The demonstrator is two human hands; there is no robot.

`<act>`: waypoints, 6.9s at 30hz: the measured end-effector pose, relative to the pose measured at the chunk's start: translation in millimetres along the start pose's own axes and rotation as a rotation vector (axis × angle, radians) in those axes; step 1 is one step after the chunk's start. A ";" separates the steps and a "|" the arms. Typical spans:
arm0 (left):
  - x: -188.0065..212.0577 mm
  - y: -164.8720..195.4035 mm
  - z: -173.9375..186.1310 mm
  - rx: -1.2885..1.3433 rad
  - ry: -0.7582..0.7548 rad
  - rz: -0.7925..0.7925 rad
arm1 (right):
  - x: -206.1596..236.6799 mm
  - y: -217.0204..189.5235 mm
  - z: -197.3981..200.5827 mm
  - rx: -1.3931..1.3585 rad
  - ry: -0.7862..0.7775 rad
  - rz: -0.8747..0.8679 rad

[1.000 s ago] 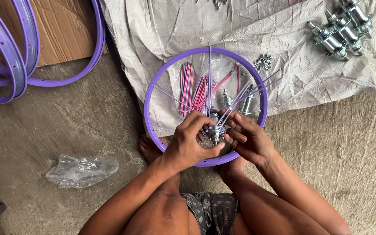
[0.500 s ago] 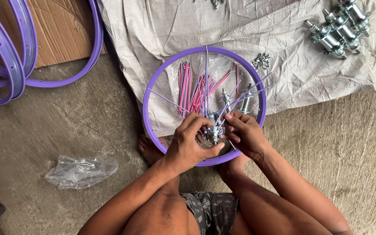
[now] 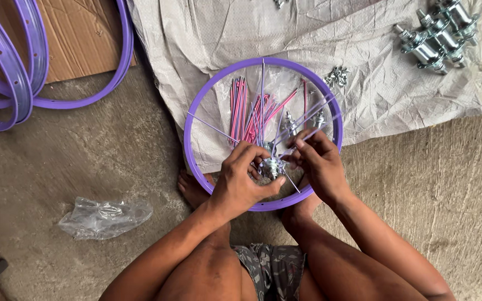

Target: The person inserts purple spokes into a bicycle hub, then attaches a purple rim to the hub by threading the spokes through the rim holes and securing them with nuts. The person works on the floor with multiple wheel components nearby.

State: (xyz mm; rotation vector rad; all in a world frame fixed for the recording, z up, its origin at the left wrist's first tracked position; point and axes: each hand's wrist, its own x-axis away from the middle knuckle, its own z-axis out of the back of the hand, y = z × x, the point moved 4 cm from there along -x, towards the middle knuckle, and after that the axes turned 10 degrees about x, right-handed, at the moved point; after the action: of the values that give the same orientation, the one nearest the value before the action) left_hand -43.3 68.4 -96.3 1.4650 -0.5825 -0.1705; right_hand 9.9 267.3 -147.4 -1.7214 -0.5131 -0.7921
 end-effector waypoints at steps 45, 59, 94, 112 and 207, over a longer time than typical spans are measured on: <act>-7.6 5.0 -4.8 -0.070 -0.112 0.076 | 13.7 -36.3 -5.1 0.630 0.087 0.219; -10.6 15.8 6.9 -0.144 -0.266 -0.139 | 32.5 -66.8 -31.5 0.575 -0.201 0.392; 15.3 54.9 83.7 -0.133 -0.037 0.180 | -14.5 25.1 133.7 1.027 0.388 0.128; 31.7 76.3 109.8 0.125 0.067 0.034 | -67.4 -83.5 98.0 1.417 0.298 0.731; 145.2 173.9 3.7 0.082 -0.214 -0.036 | 174.2 -221.5 8.4 1.547 0.428 1.028</act>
State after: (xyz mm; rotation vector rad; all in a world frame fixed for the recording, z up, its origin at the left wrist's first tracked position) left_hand 37.4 20.7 110.0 1.5481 -0.7439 -0.3382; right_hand -22.3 329.3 125.7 -0.1780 0.1490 0.1211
